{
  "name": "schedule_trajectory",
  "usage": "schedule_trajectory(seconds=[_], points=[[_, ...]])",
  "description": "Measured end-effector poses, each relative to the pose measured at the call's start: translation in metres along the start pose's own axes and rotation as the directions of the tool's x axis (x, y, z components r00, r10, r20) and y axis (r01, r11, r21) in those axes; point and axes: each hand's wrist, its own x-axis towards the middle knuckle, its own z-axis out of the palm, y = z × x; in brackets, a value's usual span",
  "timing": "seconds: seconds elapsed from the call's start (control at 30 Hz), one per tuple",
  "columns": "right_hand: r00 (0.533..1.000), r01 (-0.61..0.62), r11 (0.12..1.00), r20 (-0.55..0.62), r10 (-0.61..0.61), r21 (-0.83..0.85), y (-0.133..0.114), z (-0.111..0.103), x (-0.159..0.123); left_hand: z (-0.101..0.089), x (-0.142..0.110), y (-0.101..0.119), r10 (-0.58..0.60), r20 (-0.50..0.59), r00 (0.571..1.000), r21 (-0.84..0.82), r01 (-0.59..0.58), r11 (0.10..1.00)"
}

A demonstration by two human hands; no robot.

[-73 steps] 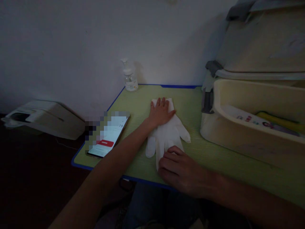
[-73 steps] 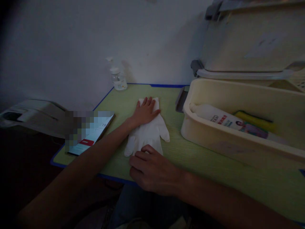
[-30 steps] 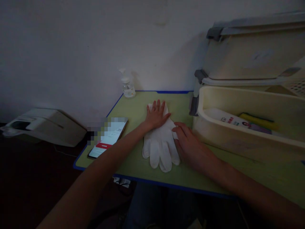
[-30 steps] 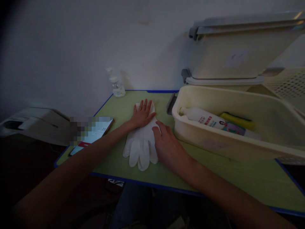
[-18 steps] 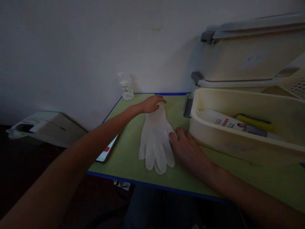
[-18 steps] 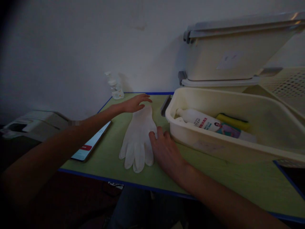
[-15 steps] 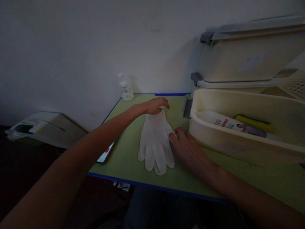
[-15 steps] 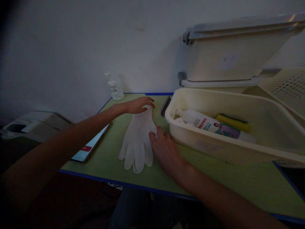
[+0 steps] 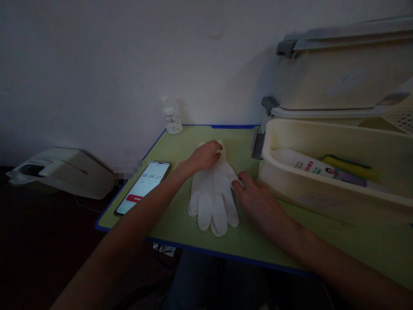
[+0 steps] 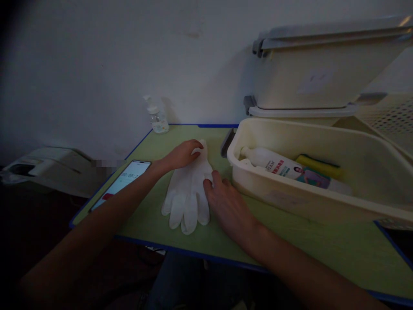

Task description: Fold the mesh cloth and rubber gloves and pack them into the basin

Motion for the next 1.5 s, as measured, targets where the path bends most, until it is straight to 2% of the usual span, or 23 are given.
schedule_trajectory(seconds=[0.07, 0.13, 0.23, 0.3, 0.43, 0.73, 0.93, 1.07, 1.17, 1.33, 1.5], points=[[1.000, 0.016, 1.000, -0.019, -0.016, 0.013, 0.000, 0.001, -0.001, -0.001, 0.003, -0.007, 0.035, -0.009, 0.999, -0.010, -0.036, 0.999], [0.999, 0.031, 0.999, -0.037, -0.030, 0.012, 0.001, 0.002, -0.001, -0.004, 0.007, -0.011, 0.148, 0.022, 0.989, -0.018, -0.147, 0.989], [0.996, 0.047, 0.999, -0.078, -0.047, -0.003, 0.002, 0.006, -0.001, -0.009, 0.012, -0.009, 0.333, 0.120, 0.935, 0.010, -0.337, 0.942], [0.993, 0.054, 0.999, -0.107, -0.054, -0.006, 0.002, 0.007, -0.001, -0.012, 0.014, -0.003, 0.392, 0.193, 0.900, 0.044, -0.407, 0.912], [0.988, 0.068, 0.998, -0.140, -0.067, 0.001, 0.004, 0.009, -0.001, -0.015, 0.015, 0.010, 0.440, 0.261, 0.859, 0.066, -0.471, 0.880], [0.976, 0.103, 0.992, -0.197, -0.088, 0.066, 0.005, 0.012, -0.003, -0.009, 0.018, 0.011, 0.492, 0.222, 0.842, 0.138, -0.527, 0.839], [0.969, 0.131, 0.989, -0.218, -0.114, 0.063, 0.007, 0.011, -0.002, -0.008, 0.015, 0.010, 0.459, 0.165, 0.873, 0.232, -0.487, 0.842], [0.948, 0.157, 0.986, -0.288, -0.135, 0.054, 0.006, 0.012, 0.000, -0.011, 0.011, 0.008, 0.425, 0.163, 0.890, 0.262, -0.455, 0.851], [0.929, 0.186, 0.982, -0.330, -0.165, 0.034, 0.006, 0.011, 0.001, -0.012, 0.007, 0.005, 0.405, 0.088, 0.910, 0.261, -0.413, 0.873], [0.899, 0.212, 0.977, -0.394, -0.193, 0.006, 0.005, 0.008, 0.002, -0.007, 0.000, 0.002, 0.316, -0.056, 0.947, 0.194, -0.300, 0.934], [0.855, 0.227, 0.973, -0.489, -0.176, 0.047, 0.002, 0.011, 0.004, -0.001, -0.010, -0.001, 0.167, -0.086, 0.982, 0.055, -0.163, 0.985]])
